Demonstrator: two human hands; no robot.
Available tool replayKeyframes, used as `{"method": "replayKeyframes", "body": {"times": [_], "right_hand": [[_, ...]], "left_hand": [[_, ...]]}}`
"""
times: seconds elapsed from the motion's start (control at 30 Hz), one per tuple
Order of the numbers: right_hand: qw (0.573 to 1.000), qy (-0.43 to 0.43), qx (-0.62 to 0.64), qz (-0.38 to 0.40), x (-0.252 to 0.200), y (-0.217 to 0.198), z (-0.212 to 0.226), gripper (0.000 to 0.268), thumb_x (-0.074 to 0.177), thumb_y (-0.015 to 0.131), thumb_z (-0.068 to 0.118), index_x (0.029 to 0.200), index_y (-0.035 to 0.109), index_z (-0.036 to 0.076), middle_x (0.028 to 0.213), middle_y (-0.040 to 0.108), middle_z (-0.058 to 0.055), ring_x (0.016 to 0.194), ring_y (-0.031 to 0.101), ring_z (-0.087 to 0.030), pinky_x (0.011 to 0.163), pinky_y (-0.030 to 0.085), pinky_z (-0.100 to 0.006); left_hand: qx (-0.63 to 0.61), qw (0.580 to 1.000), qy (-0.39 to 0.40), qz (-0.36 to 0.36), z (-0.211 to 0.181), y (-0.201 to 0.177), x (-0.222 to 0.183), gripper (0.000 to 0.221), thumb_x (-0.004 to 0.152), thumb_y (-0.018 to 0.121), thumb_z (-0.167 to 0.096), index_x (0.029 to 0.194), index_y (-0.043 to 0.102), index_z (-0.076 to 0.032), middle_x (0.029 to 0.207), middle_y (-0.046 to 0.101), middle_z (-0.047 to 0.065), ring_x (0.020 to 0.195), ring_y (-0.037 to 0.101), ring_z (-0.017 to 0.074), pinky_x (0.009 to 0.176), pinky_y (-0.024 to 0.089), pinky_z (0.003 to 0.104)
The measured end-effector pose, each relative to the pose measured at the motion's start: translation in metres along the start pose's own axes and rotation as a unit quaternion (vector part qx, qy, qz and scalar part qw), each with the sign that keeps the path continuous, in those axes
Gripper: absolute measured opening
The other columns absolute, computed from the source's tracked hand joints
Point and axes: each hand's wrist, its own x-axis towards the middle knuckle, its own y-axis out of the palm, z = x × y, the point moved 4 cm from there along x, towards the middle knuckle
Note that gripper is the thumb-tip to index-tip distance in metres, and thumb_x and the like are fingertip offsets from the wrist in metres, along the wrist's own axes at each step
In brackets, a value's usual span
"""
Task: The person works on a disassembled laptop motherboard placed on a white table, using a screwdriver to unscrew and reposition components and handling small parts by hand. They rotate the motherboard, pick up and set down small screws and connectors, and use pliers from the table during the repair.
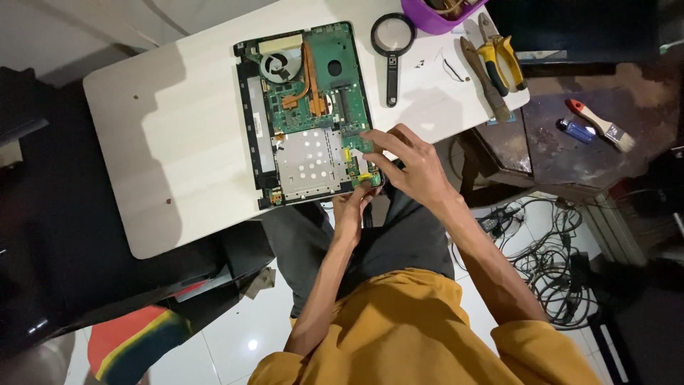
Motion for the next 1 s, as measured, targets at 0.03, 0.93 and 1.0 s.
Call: {"method": "replayKeyframes", "body": {"times": [0.03, 0.93, 1.0], "right_hand": [[1.000, -0.001, 0.000, 0.000, 0.003, -0.003, 0.005, 0.029, 0.097, 0.077, 0.003, 0.125, 0.070, 0.002, 0.086, 0.067, -0.011, 0.076, 0.065, -0.024, 0.063, 0.055, -0.034], [0.999, 0.030, 0.040, 0.022, -0.011, -0.005, 0.015, 0.040, 0.102, 0.067, 0.000, 0.141, 0.058, 0.002, 0.098, 0.072, -0.019, 0.091, 0.073, -0.039, 0.072, 0.063, -0.052], [0.999, 0.023, 0.041, 0.015, -0.008, -0.007, 0.018, 0.040, 0.102, 0.066, -0.001, 0.141, 0.058, 0.001, 0.098, 0.071, -0.021, 0.091, 0.073, -0.040, 0.072, 0.063, -0.054]], "left_hand": [[0.000, 1.000, 0.001, 0.000, -0.006, 0.003, -0.003, 0.024, 0.080, 0.084, -0.008, 0.099, 0.077, 0.004, 0.081, 0.071, 0.014, 0.078, 0.075, 0.0272, 0.085, 0.059, 0.042], [-0.207, 0.975, -0.005, 0.079, 0.008, -0.007, -0.009, 0.024, 0.083, 0.076, 0.004, 0.097, 0.057, 0.009, 0.089, 0.068, 0.023, 0.109, 0.069, 0.0498, 0.094, 0.059, 0.037], [-0.186, 0.979, 0.047, 0.071, 0.010, -0.006, -0.009, 0.020, 0.080, 0.080, 0.002, 0.086, 0.062, -0.003, 0.079, 0.071, 0.014, 0.094, 0.076, 0.0295, 0.102, 0.056, 0.048]]}}
